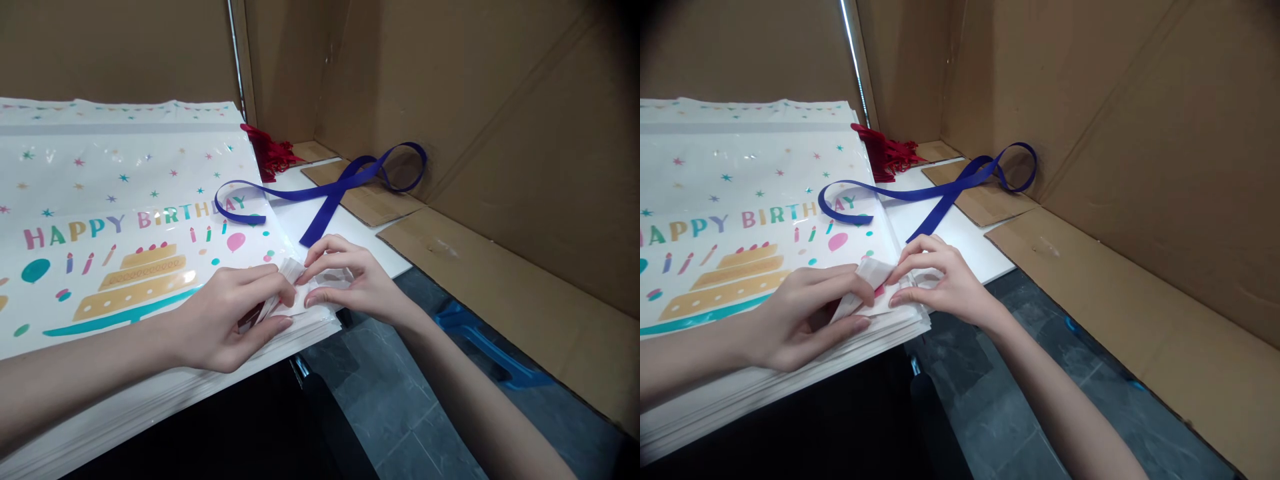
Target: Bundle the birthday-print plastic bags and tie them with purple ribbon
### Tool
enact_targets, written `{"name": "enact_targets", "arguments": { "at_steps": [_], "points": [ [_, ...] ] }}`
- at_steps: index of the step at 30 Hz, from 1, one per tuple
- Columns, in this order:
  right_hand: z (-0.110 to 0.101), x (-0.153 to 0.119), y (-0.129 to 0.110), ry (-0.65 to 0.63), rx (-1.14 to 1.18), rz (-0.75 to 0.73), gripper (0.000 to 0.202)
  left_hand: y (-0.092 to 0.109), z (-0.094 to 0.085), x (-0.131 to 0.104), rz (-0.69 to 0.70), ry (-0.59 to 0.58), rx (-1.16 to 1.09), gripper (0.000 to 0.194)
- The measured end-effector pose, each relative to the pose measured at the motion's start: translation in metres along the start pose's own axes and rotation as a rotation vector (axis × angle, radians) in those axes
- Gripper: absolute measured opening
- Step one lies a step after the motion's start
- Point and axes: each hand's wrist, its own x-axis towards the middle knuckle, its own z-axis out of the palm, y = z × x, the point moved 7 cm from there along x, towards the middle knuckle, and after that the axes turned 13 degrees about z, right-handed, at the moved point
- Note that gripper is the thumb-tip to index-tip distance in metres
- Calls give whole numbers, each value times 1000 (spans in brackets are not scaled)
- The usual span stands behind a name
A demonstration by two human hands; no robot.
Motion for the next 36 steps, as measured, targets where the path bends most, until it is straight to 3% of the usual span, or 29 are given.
{"name": "enact_targets", "arguments": {
  "at_steps": [8,15,20,26,32,36],
  "points": [
    [-6,-1,4,32,58,-8,30,-1,1,3,-15,-20,18,16],
    [-1,-4,12,-101,30,27,30,2,3,3,76,-58,114,23],
    [0,-1,5,-54,36,-1,27,4,3,3,76,-22,88,9],
    [-11,-1,10,60,107,14,34,2,1,2,16,17,73,12],
    [-3,-5,10,-104,27,4,29,4,4,3,98,-86,187,25],
    [0,-4,6,-103,2,-11,30,4,3,3,94,-50,180,17]
  ]
}}
